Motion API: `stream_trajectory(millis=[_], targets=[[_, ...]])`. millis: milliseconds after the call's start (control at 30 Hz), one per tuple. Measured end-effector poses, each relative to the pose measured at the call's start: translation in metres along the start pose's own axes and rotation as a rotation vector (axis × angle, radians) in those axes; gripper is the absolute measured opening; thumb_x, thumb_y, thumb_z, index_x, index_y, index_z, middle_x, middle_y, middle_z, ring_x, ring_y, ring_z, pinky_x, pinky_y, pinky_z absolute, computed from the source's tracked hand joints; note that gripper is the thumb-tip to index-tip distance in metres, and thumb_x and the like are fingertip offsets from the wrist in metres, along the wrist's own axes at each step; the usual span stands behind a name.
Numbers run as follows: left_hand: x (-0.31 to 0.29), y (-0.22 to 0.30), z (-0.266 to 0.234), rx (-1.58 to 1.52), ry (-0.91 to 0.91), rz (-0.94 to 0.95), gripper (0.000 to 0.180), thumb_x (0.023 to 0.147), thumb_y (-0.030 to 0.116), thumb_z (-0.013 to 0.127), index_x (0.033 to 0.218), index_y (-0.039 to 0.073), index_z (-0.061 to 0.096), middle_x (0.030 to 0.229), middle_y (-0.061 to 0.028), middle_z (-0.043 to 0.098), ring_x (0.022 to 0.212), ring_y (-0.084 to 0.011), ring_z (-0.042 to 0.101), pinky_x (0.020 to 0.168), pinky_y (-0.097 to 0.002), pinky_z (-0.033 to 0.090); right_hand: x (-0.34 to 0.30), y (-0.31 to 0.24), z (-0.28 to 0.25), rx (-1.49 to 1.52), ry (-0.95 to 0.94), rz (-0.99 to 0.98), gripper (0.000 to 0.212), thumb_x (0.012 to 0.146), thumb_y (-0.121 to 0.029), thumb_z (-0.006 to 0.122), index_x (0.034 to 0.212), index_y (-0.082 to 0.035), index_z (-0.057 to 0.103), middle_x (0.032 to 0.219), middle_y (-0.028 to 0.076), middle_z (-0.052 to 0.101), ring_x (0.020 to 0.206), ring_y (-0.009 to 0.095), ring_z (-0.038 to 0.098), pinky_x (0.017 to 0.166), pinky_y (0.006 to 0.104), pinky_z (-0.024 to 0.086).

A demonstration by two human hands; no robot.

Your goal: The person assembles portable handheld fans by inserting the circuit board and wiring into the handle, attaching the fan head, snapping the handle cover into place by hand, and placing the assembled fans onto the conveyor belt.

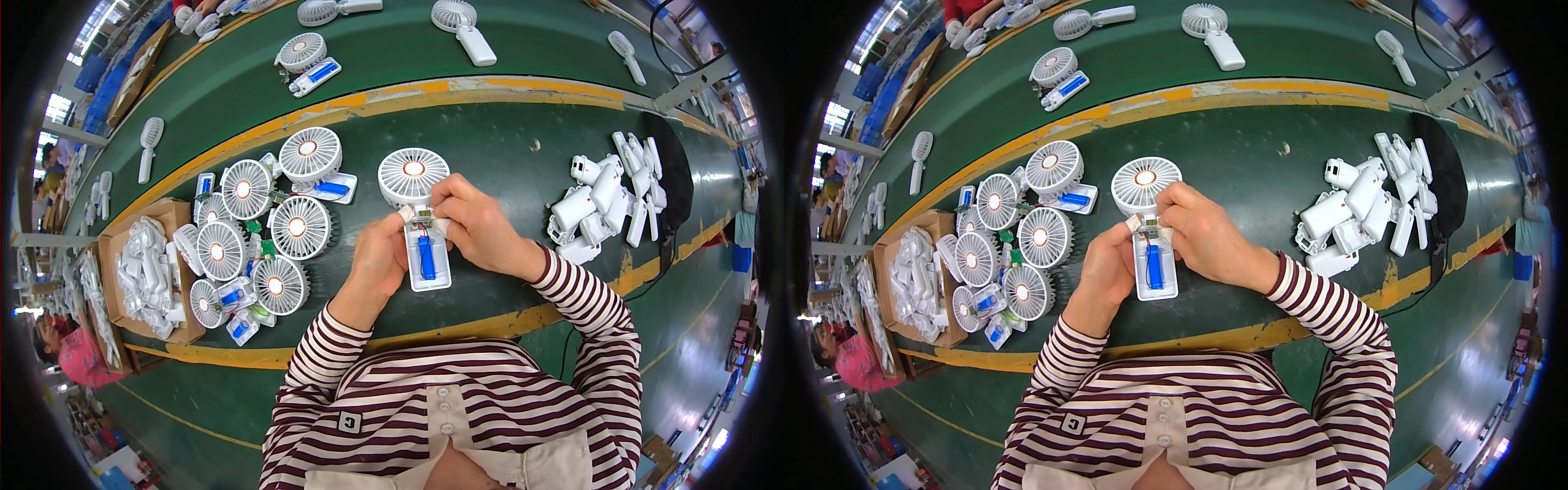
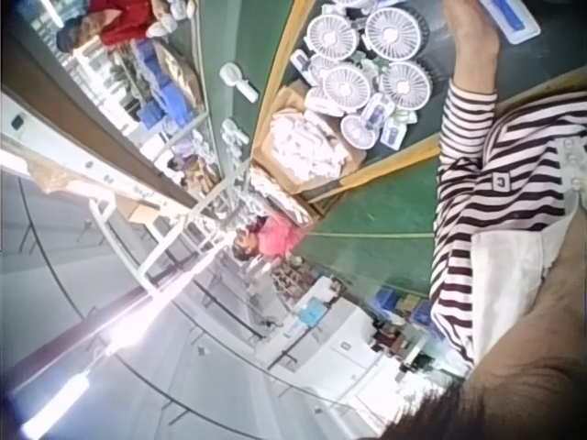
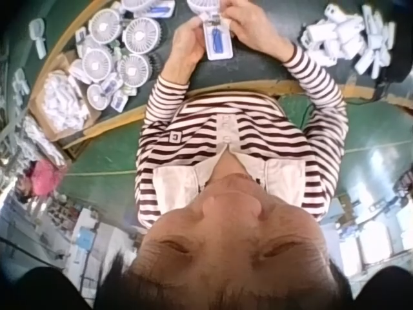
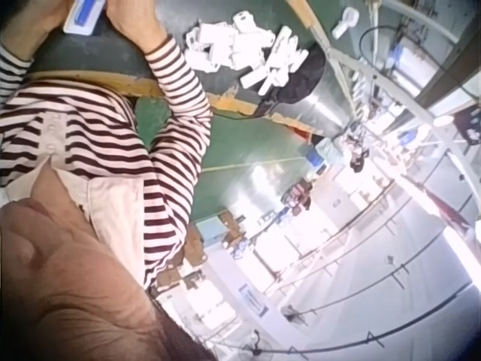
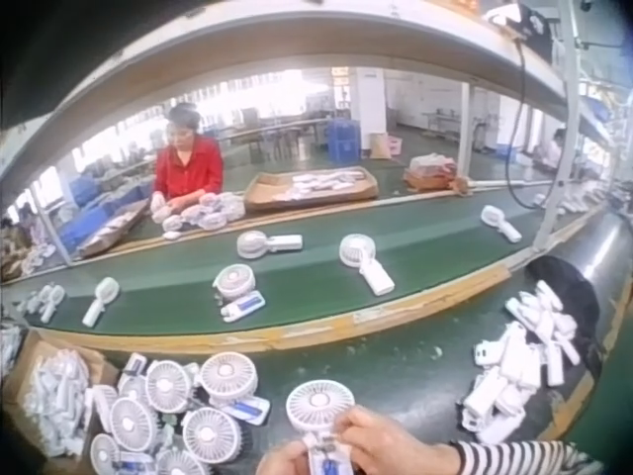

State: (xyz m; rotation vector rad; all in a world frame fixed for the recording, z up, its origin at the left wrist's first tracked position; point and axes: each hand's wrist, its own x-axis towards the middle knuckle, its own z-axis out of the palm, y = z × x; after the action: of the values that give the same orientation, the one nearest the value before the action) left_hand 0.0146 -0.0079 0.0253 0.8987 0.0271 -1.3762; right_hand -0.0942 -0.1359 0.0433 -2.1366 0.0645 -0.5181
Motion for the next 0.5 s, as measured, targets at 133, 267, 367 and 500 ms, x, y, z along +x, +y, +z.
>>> stream_trajectory(millis=[133, 267, 367, 500], targets=[[-0.0005, -0.0017, -0.0002, -0.004, 0.038, -0.005, 0.033, 0.09, 0.018, 0.032, 0.111, -0.002, 0.048, 0.102, -0.0118, 0.059, 0.091, -0.0213, 0.058, 0.082, -0.0351, 0.047, -0.0035, 0.0002, 0.0017, -0.193, -0.018, -0.133, 0.015, 0.062, 0.01, 0.053, 0.075, 0.003, 0.051, 0.093, 0.014, 0.048, 0.087, 0.031, 0.05, 0.073, 0.036, 0.044], [-0.0006, -0.0042, 0.0, 0.012, 0.088, -0.011, 0.032, 0.09, 0.019, 0.034, 0.109, -0.001, 0.05, 0.101, -0.0099, 0.059, 0.092, -0.0195, 0.057, 0.083, -0.033, 0.045, -0.0049, 0.0, 0.0038, -0.309, -0.036, -0.202, 0.014, 0.062, 0.006, 0.056, 0.075, 0.003, 0.05, 0.094, 0.013, 0.048, 0.085, 0.029, 0.05, 0.071, 0.0353, 0.045], [-0.0003, -0.0054, -0.0064, -0.011, 0.079, 0.012, 0.03, 0.09, 0.02, 0.037, 0.104, -0.001, 0.053, 0.097, -0.0086, 0.06, 0.086, -0.0177, 0.059, 0.077, -0.0311, 0.048, -0.0062, -0.0003, 0.0051, -0.401, -0.075, -0.246, 0.014, 0.062, 0.001, 0.057, 0.074, 0.003, 0.049, 0.095, 0.012, 0.047, 0.084, 0.028, 0.048, 0.071, 0.0345, 0.044], [-0.0041, -0.003, -0.008, 0.193, 0.06, -0.025, 0.024, 0.088, 0.017, 0.044, 0.099, 0.0, 0.056, 0.089, -0.007, 0.061, 0.075, -0.0146, 0.061, 0.067, -0.0279, 0.05, -0.0068, 0.0014, 0.0062, -0.423, -0.129, -0.249, 0.016, 0.062, 0.0, 0.057, 0.075, 0.003, 0.049, 0.094, 0.012, 0.047, 0.085, 0.028, 0.047, 0.071, 0.0336, 0.043]])
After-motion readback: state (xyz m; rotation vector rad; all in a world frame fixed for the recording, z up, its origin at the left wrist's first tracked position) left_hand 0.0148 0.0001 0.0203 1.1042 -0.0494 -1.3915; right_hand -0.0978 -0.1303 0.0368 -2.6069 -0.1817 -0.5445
